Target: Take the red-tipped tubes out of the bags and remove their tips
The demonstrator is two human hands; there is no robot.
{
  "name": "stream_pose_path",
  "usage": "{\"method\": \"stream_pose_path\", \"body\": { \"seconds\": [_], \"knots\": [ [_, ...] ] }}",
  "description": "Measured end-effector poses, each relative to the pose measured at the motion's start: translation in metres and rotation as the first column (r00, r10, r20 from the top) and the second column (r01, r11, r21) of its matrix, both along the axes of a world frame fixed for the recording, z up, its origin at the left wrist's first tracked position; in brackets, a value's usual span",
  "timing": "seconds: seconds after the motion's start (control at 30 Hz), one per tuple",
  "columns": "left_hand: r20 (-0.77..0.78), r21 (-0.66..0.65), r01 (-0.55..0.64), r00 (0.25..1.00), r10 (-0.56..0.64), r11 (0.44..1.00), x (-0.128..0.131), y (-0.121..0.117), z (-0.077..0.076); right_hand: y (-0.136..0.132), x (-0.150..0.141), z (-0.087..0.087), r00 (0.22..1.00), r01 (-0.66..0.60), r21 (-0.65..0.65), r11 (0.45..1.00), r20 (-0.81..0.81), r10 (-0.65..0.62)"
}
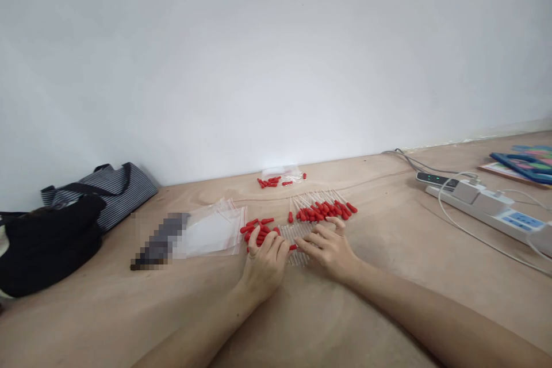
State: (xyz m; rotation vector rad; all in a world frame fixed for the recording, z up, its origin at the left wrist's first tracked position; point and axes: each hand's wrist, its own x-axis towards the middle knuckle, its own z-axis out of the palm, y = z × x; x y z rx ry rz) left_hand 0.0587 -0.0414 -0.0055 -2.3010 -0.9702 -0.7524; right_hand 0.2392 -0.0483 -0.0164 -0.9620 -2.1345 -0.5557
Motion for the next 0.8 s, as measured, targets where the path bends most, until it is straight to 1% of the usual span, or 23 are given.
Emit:
{"method": "stream_pose_path", "body": {
  "seconds": [0.1,0.2,0.3,0.4,0.57,0.8],
  "knots": [
    [0.129,-0.083,0.037,0.991,-0.026,0.996,0.0013,-0.0014,-0.0006,0.0017,0.0017,-0.0031,1.000,0.006,-0.005,1.000,0.010,-0.006],
    [0.189,-0.097,0.066,0.981,-0.047,0.993,0.0010,-0.0007,-0.0023,0.0035,0.0024,-0.0040,1.000,0.006,-0.032,0.999,0.026,-0.005],
    [0.203,-0.078,0.076,0.977,-0.058,0.994,0.0008,0.0006,-0.0046,0.0043,0.0014,-0.0040,0.999,0.003,-0.021,1.000,0.044,-0.002],
    [0.203,-0.067,0.090,0.976,-0.075,0.994,0.0015,0.0010,-0.0057,0.0037,-0.0006,-0.0045,0.999,0.027,-0.002,1.000,0.043,-0.027],
    [0.201,-0.045,0.075,0.978,-0.064,0.996,0.0030,-0.0013,-0.0043,0.0012,-0.0028,-0.0037,0.998,0.059,-0.040,0.997,0.013,-0.059],
    [0.205,-0.061,0.083,0.976,-0.069,0.995,0.0019,-0.0027,-0.0029,-0.0020,-0.0034,-0.0019,0.996,0.075,-0.084,0.994,-0.047,-0.079]
  ]
}}
